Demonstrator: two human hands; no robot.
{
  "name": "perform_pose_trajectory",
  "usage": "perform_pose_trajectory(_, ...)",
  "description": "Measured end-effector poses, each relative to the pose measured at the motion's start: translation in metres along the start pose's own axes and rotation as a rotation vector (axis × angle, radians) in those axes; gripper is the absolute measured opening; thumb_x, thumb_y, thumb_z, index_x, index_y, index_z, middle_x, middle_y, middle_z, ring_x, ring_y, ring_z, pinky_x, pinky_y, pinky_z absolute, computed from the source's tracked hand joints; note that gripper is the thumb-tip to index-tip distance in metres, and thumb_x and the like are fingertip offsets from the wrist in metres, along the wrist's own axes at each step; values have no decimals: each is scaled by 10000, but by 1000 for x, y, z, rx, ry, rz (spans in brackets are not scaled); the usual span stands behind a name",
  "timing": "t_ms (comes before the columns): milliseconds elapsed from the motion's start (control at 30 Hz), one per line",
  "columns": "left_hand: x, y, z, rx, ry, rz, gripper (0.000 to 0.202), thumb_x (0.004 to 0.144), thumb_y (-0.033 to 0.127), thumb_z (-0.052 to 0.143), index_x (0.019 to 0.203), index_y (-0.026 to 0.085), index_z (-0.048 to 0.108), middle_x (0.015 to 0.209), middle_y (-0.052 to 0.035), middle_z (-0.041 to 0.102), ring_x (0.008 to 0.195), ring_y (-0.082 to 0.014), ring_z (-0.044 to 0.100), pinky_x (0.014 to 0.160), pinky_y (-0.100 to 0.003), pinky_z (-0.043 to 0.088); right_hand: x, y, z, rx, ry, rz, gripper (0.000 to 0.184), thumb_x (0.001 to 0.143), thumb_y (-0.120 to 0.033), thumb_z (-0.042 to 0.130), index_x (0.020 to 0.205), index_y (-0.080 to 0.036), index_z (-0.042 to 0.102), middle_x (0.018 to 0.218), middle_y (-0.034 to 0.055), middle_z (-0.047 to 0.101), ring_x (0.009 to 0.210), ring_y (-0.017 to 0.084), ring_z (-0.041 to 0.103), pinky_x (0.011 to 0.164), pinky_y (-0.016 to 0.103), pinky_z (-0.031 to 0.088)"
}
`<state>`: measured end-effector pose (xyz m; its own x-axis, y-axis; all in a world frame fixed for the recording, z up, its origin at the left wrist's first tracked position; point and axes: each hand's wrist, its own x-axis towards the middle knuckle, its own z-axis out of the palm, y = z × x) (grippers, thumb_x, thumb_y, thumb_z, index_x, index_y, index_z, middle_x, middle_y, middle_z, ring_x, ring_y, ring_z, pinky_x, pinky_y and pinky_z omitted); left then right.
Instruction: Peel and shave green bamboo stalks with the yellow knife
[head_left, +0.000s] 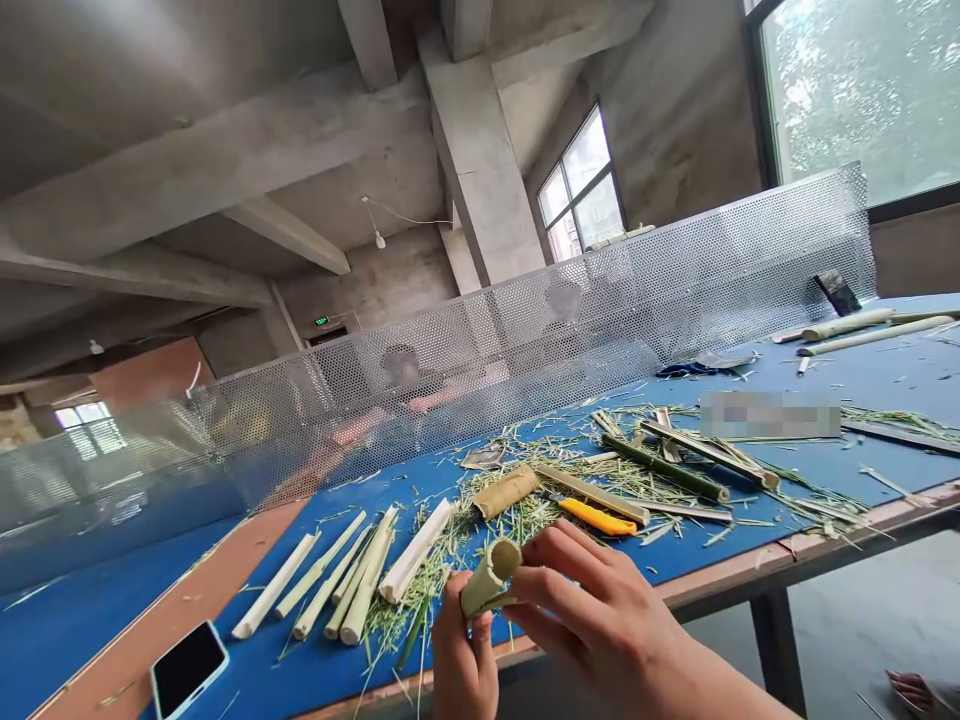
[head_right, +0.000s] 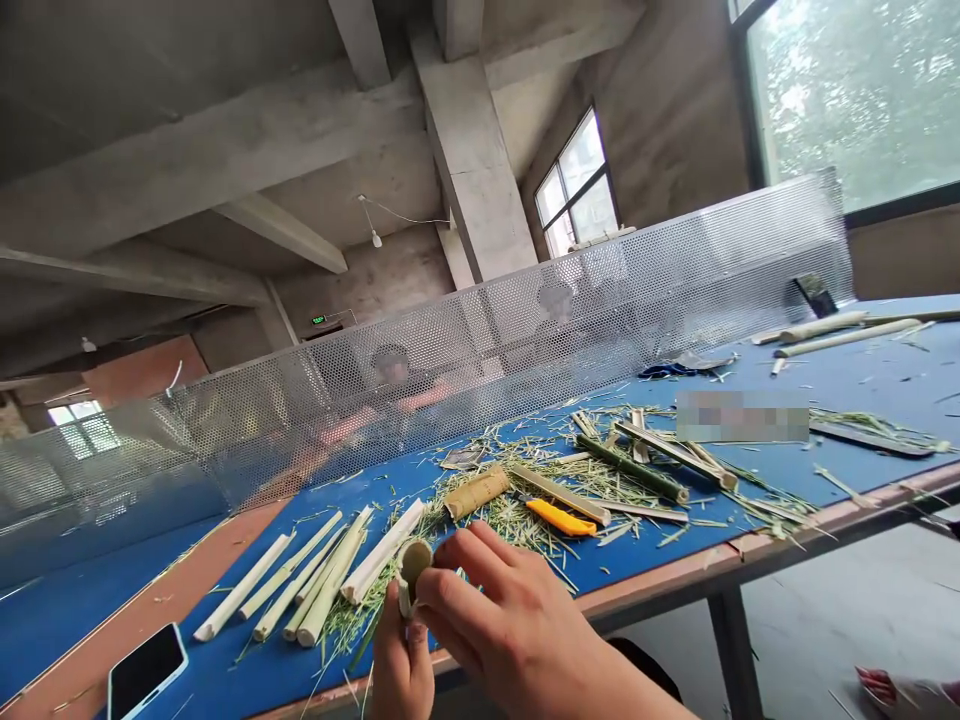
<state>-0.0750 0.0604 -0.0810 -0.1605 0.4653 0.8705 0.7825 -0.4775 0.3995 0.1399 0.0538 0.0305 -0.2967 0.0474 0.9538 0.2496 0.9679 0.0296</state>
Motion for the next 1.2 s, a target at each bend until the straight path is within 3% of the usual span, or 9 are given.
perform_pose_trajectory(167,-5,7,1,20,-47,-22,418,911,501,419,1080,180,627,967,-152,687,884,-272,667,727,-374,542,-2,0,-2,69,27,65,29,900,-168,555,922,-186,561,764,27,572,658,126,459,566,238,391)
perform_pose_trajectory(367,15,21,-12,76,-133,-64,235,876,418,525,962,208,584,855,-65,670,745,-203,636,675,-300,503,2,9,-9,103,31,354,109,882,-309,600,895,-202,614,809,28,579,647,117,515,555,236,435)
perform_pose_trajectory(500,18,28,-24,26,-270,-133,261,847,465,556,902,210,553,636,16,563,504,-124,502,500,-223,410,6,19,-10,297,4,426,142,879,-272,569,774,-188,617,758,9,549,584,84,492,511,204,428)
perform_pose_trajectory(600,15,37,-31,-37,-438,-247,337,867,505,507,1031,215,560,652,12,544,503,-124,473,423,-203,346,6,31,-8,362,57,602,173,820,-319,610,713,-183,607,616,-28,468,510,79,424,443,207,360)
perform_pose_trajectory(767,16,51,-39,-11,-510,-297,456,918,522,383,1234,234,540,927,-80,648,763,-203,592,643,-289,471,-6,60,-2,539,50,882,263,756,-443,645,721,-190,587,482,-78,370,387,65,344,366,210,273)
perform_pose_trajectory(933,23,52,-36,-6,-653,-367,483,943,537,298,1212,213,535,737,-29,566,654,-187,533,622,-293,420,-18,74,4,637,27,934,313,709,-471,709,708,-189,572,446,-85,395,346,62,385,358,198,293)
perform_pose_trajectory(1100,22,50,-30,65,-558,-428,465,947,532,281,1168,204,526,713,-29,559,622,-199,527,583,-295,364,-32,69,6,602,72,969,343,721,-507,702,708,-190,571,465,-89,381,330,57,386,341,201,330)
perform_pose_trajectory(1200,21,50,-32,59,-560,-394,394,947,493,319,1143,221,525,768,-40,592,642,-199,537,593,-292,363,-36,63,3,607,-6,984,318,742,-486,694,742,-190,580,459,-88,413,315,54,381,327,198,343)
